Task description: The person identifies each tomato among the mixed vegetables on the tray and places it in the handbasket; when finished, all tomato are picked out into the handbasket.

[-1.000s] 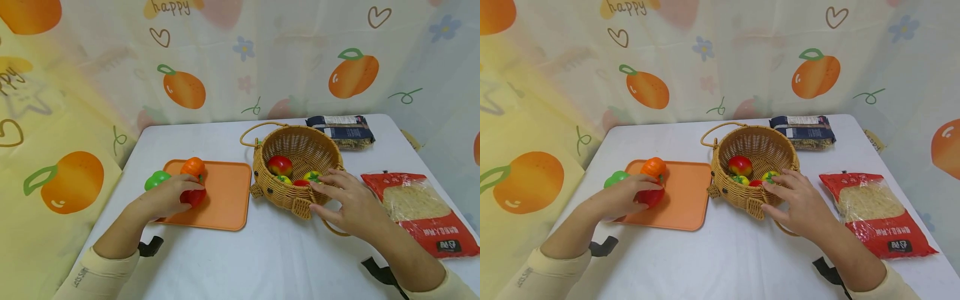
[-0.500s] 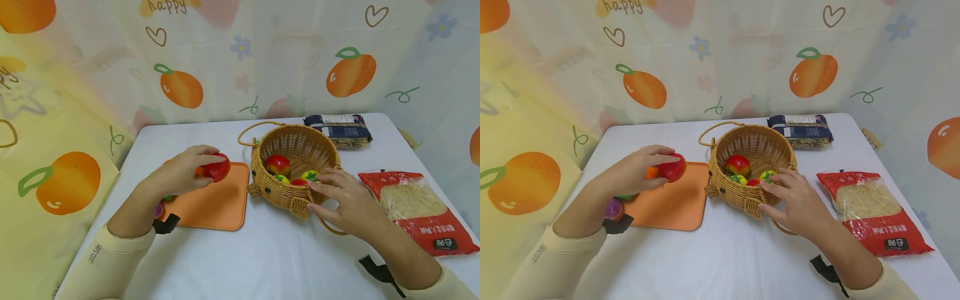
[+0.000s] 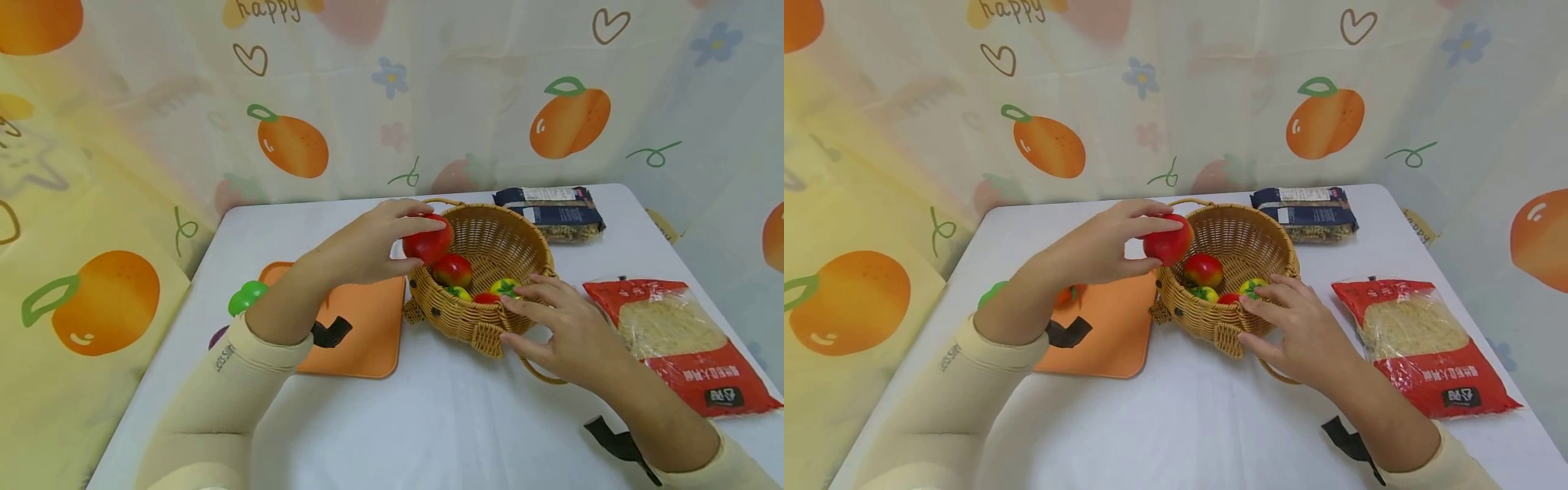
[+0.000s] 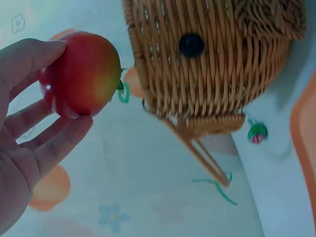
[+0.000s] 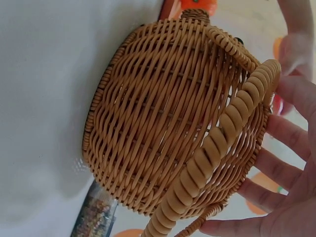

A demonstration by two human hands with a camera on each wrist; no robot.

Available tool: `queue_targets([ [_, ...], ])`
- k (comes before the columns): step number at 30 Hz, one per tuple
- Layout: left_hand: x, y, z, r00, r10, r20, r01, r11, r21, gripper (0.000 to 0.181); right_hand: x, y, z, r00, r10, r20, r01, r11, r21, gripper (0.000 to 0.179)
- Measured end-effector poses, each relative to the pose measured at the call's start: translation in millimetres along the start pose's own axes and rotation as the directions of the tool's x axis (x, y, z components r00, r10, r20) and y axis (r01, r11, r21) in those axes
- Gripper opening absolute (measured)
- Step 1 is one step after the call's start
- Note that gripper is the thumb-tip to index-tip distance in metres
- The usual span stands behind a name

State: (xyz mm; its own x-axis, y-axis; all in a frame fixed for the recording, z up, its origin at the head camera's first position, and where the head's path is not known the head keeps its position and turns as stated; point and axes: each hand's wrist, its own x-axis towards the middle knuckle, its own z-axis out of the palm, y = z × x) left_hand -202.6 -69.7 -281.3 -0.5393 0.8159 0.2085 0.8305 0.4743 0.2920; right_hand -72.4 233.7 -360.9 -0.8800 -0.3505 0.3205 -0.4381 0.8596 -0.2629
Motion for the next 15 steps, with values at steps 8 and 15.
queue_targets([
  [8, 40.2, 12.1, 26.9, 0.989, 0.002, 0.146, -0.006, 1.0, 0.028, 0.054, -0.5, -1.0, -1.7, 1.0, 0.016, 0.017, -0.016, 1.0, 0.0, 0.056],
  [15, 55.0, 15.3, 46.9, 0.966, -0.04, 0.255, 0.022, 0.997, 0.075, 0.056, -1.5, 0.4, -0.1, 1.0, 0.008, 0.004, -0.008, 1.0, -0.017, 0.056],
])
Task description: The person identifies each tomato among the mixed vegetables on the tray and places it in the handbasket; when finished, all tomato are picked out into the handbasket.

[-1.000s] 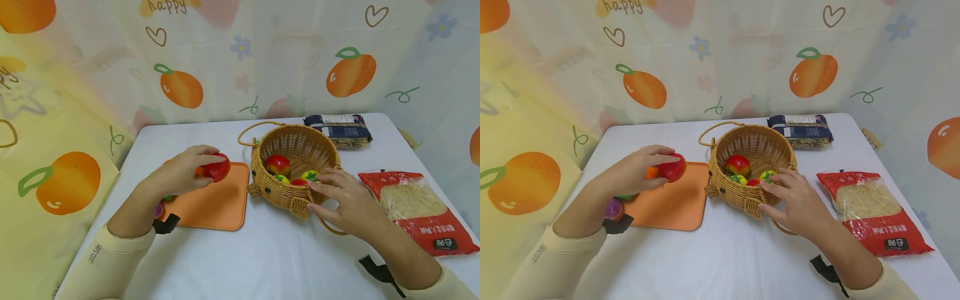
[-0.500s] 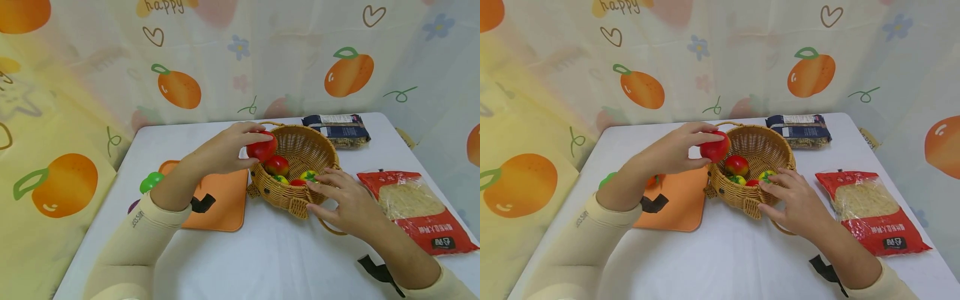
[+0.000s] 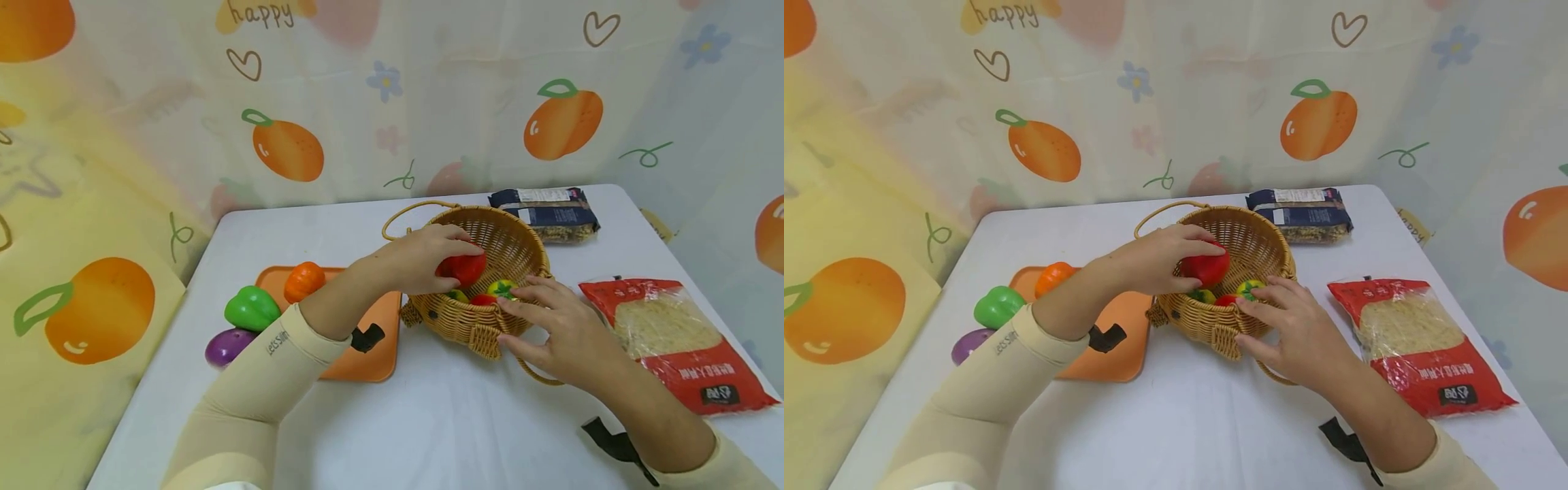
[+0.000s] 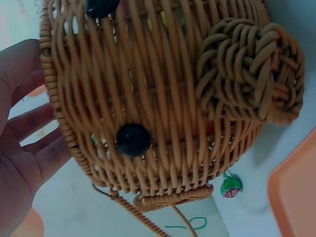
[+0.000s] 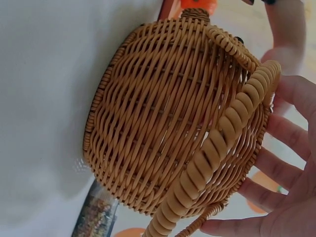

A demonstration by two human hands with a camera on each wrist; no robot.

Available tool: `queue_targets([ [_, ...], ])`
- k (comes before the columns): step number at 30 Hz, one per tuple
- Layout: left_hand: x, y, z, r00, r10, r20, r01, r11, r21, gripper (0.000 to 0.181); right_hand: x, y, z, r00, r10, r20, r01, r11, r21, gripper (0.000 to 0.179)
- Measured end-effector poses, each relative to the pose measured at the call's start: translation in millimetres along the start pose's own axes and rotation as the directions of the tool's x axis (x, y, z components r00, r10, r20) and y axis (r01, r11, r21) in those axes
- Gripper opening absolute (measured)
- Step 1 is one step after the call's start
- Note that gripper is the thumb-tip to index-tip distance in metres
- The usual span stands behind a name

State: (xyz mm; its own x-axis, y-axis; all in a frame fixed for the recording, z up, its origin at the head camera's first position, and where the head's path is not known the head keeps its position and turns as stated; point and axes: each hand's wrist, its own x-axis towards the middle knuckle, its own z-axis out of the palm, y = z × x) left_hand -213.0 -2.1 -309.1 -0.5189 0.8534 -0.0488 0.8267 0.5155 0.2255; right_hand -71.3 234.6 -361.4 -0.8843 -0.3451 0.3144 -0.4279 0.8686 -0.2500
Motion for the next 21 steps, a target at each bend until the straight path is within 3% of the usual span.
queue_targets([
  [6, 2.8, 0.1, 5.4, 0.999, -0.02, 0.026, 0.02, 1.0, -0.002, 0.057, -0.6, 0.5, 2.0, 1.0, -0.017, -0.022, 0.017, 1.0, 0.001, 0.056],
  [11, -2.2, -2.2, 4.2, 1.0, -0.031, -0.008, 0.03, 1.0, -0.003, 0.057, 0.5, 2.5, 3.0, 0.997, -0.042, -0.061, 0.041, 0.999, -0.007, 0.056],
  [16, -15.1, -5.4, 2.1, 0.997, -0.029, -0.073, 0.03, 0.999, 0.019, 0.055, 1.3, 2.5, 2.8, 0.998, -0.038, -0.059, 0.037, 0.999, -0.006, 0.055],
  [21, -36.4, -9.5, 0.0, 0.992, -0.063, -0.112, 0.067, 0.997, 0.032, 0.057, 0.6, 2.3, 0.8, 1.0, -0.016, -0.007, 0.016, 1.0, 0.0, 0.054],
])
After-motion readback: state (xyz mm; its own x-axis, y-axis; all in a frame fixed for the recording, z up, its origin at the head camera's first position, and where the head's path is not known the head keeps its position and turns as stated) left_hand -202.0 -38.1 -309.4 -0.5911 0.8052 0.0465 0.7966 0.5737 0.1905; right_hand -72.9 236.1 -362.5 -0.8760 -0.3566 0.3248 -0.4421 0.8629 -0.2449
